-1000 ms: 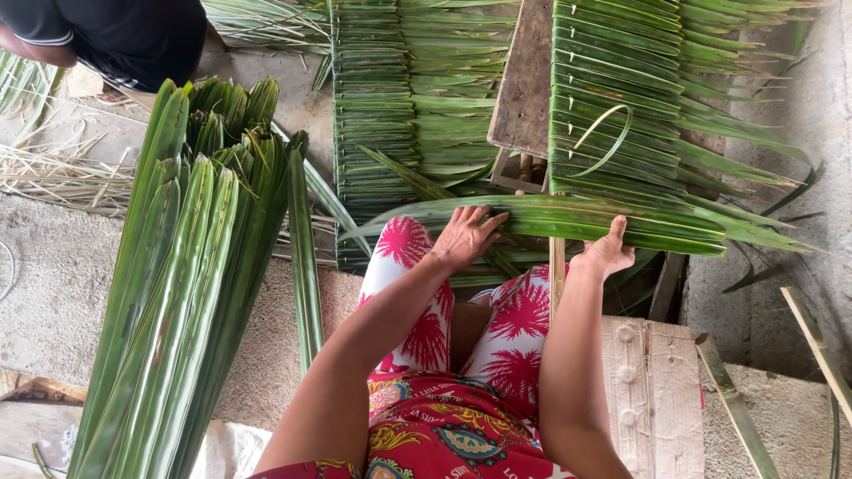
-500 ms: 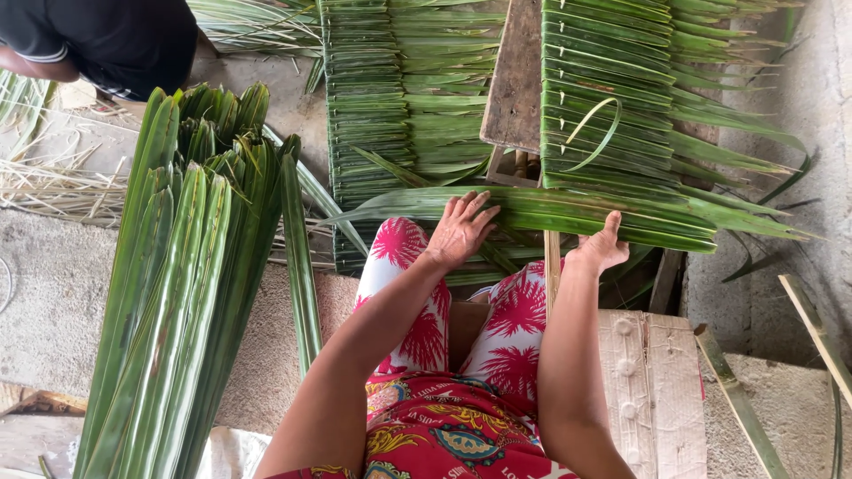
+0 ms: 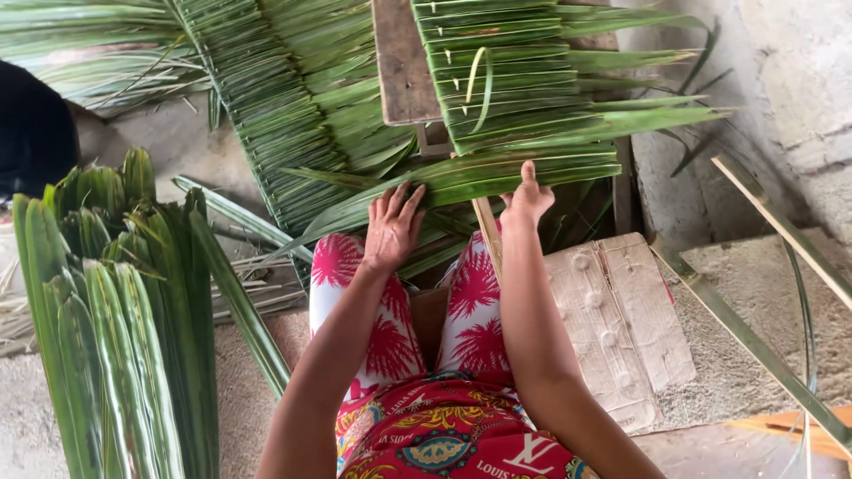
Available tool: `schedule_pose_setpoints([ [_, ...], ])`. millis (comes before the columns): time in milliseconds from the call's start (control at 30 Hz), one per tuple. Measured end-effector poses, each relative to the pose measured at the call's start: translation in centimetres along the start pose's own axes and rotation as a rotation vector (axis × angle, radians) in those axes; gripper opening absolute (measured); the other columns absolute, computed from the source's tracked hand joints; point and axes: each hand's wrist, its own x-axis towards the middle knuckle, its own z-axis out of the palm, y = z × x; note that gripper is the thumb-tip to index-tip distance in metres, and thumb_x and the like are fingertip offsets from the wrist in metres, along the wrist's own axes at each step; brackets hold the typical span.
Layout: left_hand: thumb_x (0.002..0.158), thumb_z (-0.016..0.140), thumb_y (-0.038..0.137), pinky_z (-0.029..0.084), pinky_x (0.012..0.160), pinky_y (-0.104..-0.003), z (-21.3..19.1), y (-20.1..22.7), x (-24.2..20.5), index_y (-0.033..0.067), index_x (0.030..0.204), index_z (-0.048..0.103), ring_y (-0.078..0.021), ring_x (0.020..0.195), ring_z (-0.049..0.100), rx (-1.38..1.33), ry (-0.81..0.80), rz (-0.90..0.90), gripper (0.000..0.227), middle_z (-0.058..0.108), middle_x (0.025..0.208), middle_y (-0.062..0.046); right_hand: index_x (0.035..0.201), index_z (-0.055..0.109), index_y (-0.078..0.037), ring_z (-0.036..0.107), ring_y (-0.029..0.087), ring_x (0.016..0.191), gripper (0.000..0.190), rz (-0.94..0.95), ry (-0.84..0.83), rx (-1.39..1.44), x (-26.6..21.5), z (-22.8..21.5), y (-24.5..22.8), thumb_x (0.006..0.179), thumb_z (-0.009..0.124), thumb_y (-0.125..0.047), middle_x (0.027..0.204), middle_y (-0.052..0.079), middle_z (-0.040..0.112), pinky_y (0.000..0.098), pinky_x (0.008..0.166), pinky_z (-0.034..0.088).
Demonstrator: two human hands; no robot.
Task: Weaving palm leaves onto a wooden frame to create a thatched panel
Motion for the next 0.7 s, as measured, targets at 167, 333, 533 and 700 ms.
schedule_pose_setpoints([
  [167,0.101,0.06,0.039,0.039,0.107,-0.051,0.3,0.6,0.7,0.0248,0.146,0.058,-0.0352,0.127,0.053,0.055,0.053,0.034,0.047,0.057,0.138,-0.013,0.126,0.048,0.011,0.064,0.047,0.106,0.062,0.013,-0.019,-0.02,-2.3,0.5,-1.7,0.09,0.085,-0.024,0.117,0.029,0.054,0.0701,0.075,0.06],
  [333,0.095,0.068,0.044,0.037,0.109,-0.06,-0.2,3.6,4.6,0.0215,0.145,0.058,-0.0422,0.132,0.05,0.096,0.107,0.146,0.055,0.052,0.143,-0.018,0.124,0.048,0.015,0.062,0.048,0.106,0.065,0.005,0.044,0.044,-1.6,1.0,-0.7,0.085,0.087,-0.021,0.114,0.032,0.054,0.074,0.076,0.056],
  [533,0.099,0.064,0.04,0.04,0.109,-0.059,1.1,5.8,7.5,0.0089,0.137,0.064,-0.0397,0.13,0.056,0.078,0.132,0.277,0.049,0.058,0.141,-0.019,0.128,0.046,0.013,0.063,0.041,0.104,0.068,0.089,0.029,0.064,0.5,-0.1,0.4,0.086,0.088,-0.021,0.115,0.028,0.053,0.0687,0.084,0.055],
  [700,0.1,0.061,0.04,0.038,0.112,-0.057,2.2,5.9,6.4,0.0053,0.14,0.061,-0.0348,0.133,0.056,0.062,0.077,0.302,0.053,0.058,0.145,-0.017,0.126,0.05,0.01,0.07,0.034,0.092,0.066,0.122,-0.013,0.073,-0.9,-0.5,-0.7,0.084,0.089,-0.022,0.111,0.02,0.062,0.0553,0.073,0.064],
])
